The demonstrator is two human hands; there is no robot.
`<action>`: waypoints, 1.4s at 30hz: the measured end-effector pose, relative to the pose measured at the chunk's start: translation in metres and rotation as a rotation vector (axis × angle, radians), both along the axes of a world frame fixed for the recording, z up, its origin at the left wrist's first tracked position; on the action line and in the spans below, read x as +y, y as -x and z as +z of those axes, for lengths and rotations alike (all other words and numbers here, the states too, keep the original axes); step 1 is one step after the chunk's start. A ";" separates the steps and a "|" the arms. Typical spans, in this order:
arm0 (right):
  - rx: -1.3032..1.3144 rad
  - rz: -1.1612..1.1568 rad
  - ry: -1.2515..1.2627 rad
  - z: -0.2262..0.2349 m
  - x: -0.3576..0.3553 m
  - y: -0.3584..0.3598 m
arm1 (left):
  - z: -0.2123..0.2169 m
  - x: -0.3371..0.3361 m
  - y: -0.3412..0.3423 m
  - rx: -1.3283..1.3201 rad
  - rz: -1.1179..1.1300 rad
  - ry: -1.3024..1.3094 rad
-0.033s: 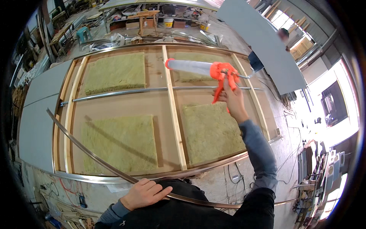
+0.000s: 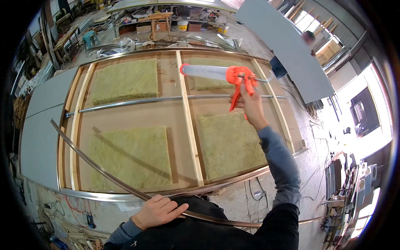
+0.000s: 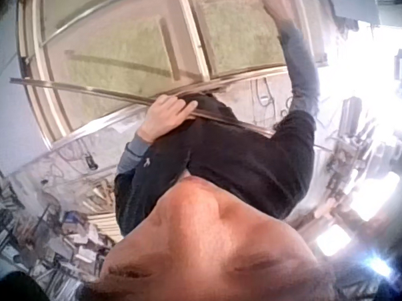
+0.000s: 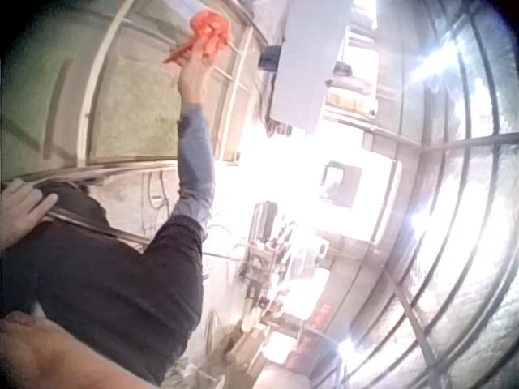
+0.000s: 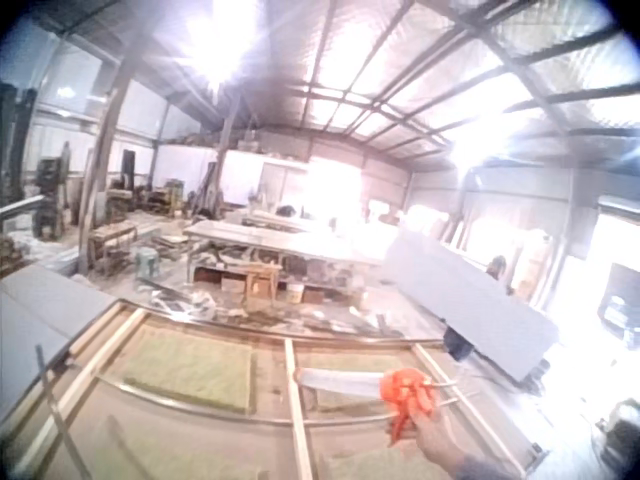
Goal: The person positions a large gray panel onto a wooden frame, then uses a pneumatic nail gun to secure metal trim pieces along the edges. A coworker assists by holding the panel and placing additional trim. The person also applies sealant along the frame joints using a caulking gun.
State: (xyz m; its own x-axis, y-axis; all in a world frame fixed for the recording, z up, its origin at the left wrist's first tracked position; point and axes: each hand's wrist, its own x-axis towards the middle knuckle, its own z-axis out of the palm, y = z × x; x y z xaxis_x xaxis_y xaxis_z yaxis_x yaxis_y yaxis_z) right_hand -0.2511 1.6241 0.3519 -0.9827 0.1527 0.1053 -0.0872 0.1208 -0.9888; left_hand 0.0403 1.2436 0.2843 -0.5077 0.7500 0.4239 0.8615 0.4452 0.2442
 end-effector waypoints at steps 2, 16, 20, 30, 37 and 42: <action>0.007 0.043 -0.060 -0.010 -0.005 0.029 | 0.003 0.001 0.003 0.018 -0.004 0.006; -0.060 0.006 -0.166 -0.008 0.001 0.016 | -0.005 -0.016 0.016 -0.035 0.167 -0.049; -0.135 -0.022 -0.196 -0.001 0.012 -0.030 | -0.006 -0.022 0.026 -0.078 0.187 -0.105; -0.213 -0.028 -0.191 0.047 -0.004 -0.133 | -0.007 -0.054 0.039 -0.067 0.134 -0.063; -0.154 -0.005 -0.084 0.077 -0.078 -0.090 | -0.019 -0.115 0.041 -0.098 0.170 -0.100; -0.223 0.204 0.004 0.059 -0.204 0.026 | -0.028 -0.173 0.036 -0.082 0.229 -0.084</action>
